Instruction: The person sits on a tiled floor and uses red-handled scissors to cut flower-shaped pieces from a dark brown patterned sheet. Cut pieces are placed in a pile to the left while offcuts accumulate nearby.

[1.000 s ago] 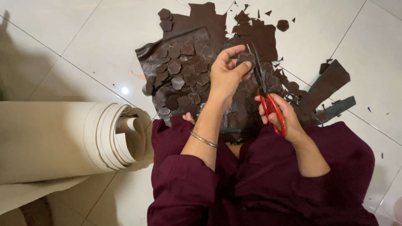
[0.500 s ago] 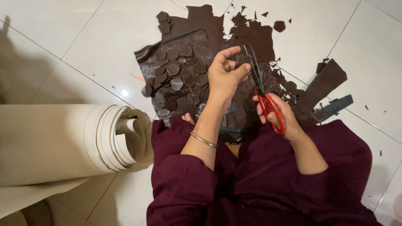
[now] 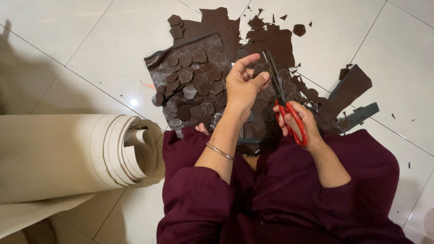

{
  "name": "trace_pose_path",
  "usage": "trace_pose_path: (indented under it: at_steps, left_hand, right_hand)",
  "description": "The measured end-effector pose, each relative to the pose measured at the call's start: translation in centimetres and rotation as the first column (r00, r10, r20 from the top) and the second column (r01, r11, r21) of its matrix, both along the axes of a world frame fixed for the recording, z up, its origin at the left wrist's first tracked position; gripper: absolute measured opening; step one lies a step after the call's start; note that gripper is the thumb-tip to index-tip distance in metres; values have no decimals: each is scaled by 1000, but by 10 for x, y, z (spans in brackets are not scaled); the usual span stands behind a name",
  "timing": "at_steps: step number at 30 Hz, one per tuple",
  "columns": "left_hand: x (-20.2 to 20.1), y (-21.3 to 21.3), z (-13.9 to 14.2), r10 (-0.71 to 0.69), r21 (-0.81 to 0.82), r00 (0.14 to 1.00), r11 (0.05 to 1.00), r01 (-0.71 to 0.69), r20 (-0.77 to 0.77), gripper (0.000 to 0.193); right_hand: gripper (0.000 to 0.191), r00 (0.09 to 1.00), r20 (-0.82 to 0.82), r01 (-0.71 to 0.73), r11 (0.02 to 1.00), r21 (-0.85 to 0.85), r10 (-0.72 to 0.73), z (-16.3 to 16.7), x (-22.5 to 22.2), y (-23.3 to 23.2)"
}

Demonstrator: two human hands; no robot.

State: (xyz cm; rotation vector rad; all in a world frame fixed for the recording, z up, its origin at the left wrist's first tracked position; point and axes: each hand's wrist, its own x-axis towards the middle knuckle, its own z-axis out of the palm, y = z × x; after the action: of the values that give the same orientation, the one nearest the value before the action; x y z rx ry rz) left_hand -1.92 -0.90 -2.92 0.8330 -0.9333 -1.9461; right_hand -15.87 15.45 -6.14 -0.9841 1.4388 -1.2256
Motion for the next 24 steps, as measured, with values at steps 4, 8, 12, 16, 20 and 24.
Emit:
trace_pose_path:
  at_steps: [4,8,12,16,20,24]
  left_hand:
    - [1,1,1,-9,8,1000,1000,8,30,53]
    - [1,2,0,-12,13,1000,1000,11,20,53]
    - [-1,1,-4,-11,14,1000,1000,11,-17,52]
    - [-2,1,-8,-12,16,1000,1000,13,-28,52]
    - [-2,1,-9,-13,11,1000,1000,13,-6,52]
    - [-3,-1,-12,-14,48,999,999,16,-30,52]
  right_hand:
    - [45,998,-58,31,998,63,-27,4,1,1]
    - [43,998,-57,27,997,77,-23,7,1,1]
    - [43,999,-44,19,998,53,-17,9,1,2]
    - [41,998,-62,14,998,58,-11,10,1,3]
    - [39,998,-50,36,996,80,-32,9,1,2]
    - [42,997,-65,46,997,64,-41,8,0,2]
